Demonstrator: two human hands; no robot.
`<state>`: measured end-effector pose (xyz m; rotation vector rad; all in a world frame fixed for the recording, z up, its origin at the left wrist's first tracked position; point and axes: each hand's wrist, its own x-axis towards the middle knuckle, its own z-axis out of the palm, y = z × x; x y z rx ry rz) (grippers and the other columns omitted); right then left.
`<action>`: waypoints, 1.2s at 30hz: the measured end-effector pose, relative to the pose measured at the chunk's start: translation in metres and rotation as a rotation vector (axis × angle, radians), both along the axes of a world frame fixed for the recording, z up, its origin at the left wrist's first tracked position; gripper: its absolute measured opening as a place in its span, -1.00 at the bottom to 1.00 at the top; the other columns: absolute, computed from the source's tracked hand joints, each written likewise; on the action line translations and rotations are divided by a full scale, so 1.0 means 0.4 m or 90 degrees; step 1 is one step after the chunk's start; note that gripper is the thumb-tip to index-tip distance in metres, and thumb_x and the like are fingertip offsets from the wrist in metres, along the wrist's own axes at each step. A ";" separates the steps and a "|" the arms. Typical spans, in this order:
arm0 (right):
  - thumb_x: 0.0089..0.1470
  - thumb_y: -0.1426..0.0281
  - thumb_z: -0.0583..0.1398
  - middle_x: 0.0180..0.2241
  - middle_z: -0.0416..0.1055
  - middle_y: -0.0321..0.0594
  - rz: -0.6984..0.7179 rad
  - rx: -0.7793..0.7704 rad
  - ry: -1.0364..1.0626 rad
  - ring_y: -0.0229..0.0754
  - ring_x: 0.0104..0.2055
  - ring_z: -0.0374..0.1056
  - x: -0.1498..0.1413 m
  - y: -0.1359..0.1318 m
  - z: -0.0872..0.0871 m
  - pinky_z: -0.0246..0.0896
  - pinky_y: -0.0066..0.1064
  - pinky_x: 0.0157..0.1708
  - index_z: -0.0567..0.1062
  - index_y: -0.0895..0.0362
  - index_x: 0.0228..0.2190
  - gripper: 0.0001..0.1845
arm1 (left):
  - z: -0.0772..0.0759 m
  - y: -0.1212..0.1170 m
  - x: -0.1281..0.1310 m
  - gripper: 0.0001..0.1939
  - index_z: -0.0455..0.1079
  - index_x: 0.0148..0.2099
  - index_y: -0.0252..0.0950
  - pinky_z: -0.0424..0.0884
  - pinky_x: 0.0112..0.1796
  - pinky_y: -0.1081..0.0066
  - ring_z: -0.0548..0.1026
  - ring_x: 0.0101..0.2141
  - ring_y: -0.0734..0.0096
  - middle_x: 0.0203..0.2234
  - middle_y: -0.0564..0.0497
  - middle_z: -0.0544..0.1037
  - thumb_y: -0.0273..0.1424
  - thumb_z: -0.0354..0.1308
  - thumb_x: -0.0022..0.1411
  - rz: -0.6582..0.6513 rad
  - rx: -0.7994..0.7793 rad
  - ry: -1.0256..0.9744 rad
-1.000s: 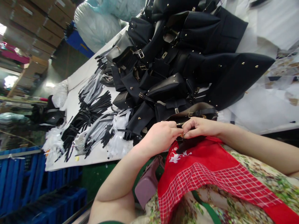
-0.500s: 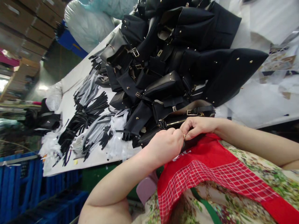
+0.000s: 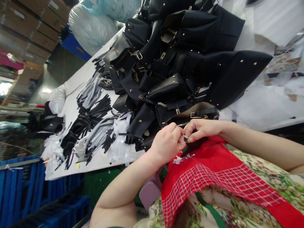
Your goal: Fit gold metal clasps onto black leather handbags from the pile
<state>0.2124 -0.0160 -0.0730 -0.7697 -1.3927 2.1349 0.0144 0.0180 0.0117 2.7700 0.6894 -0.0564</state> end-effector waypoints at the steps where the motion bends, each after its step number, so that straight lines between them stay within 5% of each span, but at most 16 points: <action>1: -0.03 0.17 0.31 -0.36 0.52 -0.21 0.000 -0.001 -0.002 -0.15 -0.25 0.39 0.000 -0.001 0.000 0.27 -0.36 -0.17 0.63 0.19 -0.38 -0.68 | -0.001 -0.006 0.000 -0.84 0.37 -0.31 -0.29 0.37 -0.38 0.38 0.43 -0.37 0.34 -0.43 -0.02 0.43 -0.46 -0.03 0.27 -0.028 0.031 -0.004; 4: -0.03 0.18 0.32 -0.40 0.51 -0.23 -0.008 -0.002 -0.017 -0.16 -0.28 0.39 -0.004 -0.008 -0.002 0.27 -0.38 -0.21 0.63 0.19 -0.37 -0.69 | 0.006 -0.017 0.002 -0.84 0.38 -0.33 -0.29 0.33 -0.41 0.36 0.41 -0.38 0.30 -0.45 -0.03 0.42 -0.47 -0.02 0.24 -0.067 0.051 0.004; 12: 0.01 0.22 0.31 -0.39 0.49 -0.21 -0.012 0.038 -0.026 -0.21 -0.33 0.36 -0.011 -0.020 0.005 0.25 -0.41 -0.26 0.64 0.21 -0.35 -0.71 | 0.044 0.006 0.003 -0.95 0.34 -0.37 -0.28 0.33 -0.36 0.39 0.40 -0.39 0.38 -0.44 0.01 0.42 -0.46 0.06 0.08 0.052 -0.246 0.040; 23: 0.06 0.22 0.28 -0.24 0.55 -0.16 0.014 0.026 0.051 -0.13 -0.19 0.42 -0.021 -0.022 0.002 0.30 -0.32 -0.08 0.61 0.21 -0.23 -0.67 | 0.049 -0.011 0.029 -0.85 0.30 -0.41 -0.28 0.33 -0.35 0.31 0.39 -0.42 0.30 -0.49 -0.02 0.39 -0.35 0.03 0.19 0.004 -0.200 0.121; 26: 0.05 0.22 0.28 -0.29 0.54 -0.17 0.027 0.027 0.052 -0.15 -0.22 0.42 -0.022 -0.025 -0.001 0.31 -0.35 -0.12 0.62 0.21 -0.28 -0.69 | 0.046 0.000 0.033 -0.80 0.28 -0.43 -0.28 0.31 -0.33 0.35 0.37 -0.41 0.37 -0.48 0.01 0.41 -0.34 0.03 0.23 -0.017 -0.341 0.070; 29: 0.05 0.21 0.29 -0.26 0.53 -0.16 0.020 0.024 0.055 -0.14 -0.18 0.41 -0.014 -0.023 0.000 0.29 -0.34 -0.10 0.62 0.20 -0.30 -0.70 | 0.044 0.021 0.023 -0.73 0.21 -0.48 -0.28 0.28 -0.36 0.43 0.30 -0.45 0.47 -0.52 0.05 0.35 -0.32 0.02 0.27 -0.028 -0.621 -0.050; 32: 0.01 0.22 0.32 -0.35 0.49 -0.21 -0.022 0.020 0.046 -0.20 -0.28 0.38 -0.001 -0.018 0.001 0.28 -0.39 -0.19 0.63 0.19 -0.34 -0.72 | 0.032 0.044 -0.004 -0.67 0.17 -0.46 -0.28 0.20 -0.47 0.49 0.20 -0.52 0.54 -0.54 0.10 0.25 -0.22 0.03 0.29 0.140 -0.797 -0.189; 36: -0.01 0.21 0.33 -0.45 0.43 -0.25 -0.047 0.035 0.008 -0.27 -0.39 0.31 0.011 -0.012 -0.002 0.24 -0.44 -0.33 0.64 0.19 -0.36 -0.72 | 0.006 0.059 -0.041 -0.69 0.21 -0.40 -0.29 0.07 -0.57 0.52 0.10 -0.59 0.61 -0.54 0.13 0.25 -0.17 0.05 0.29 0.364 -0.718 -0.291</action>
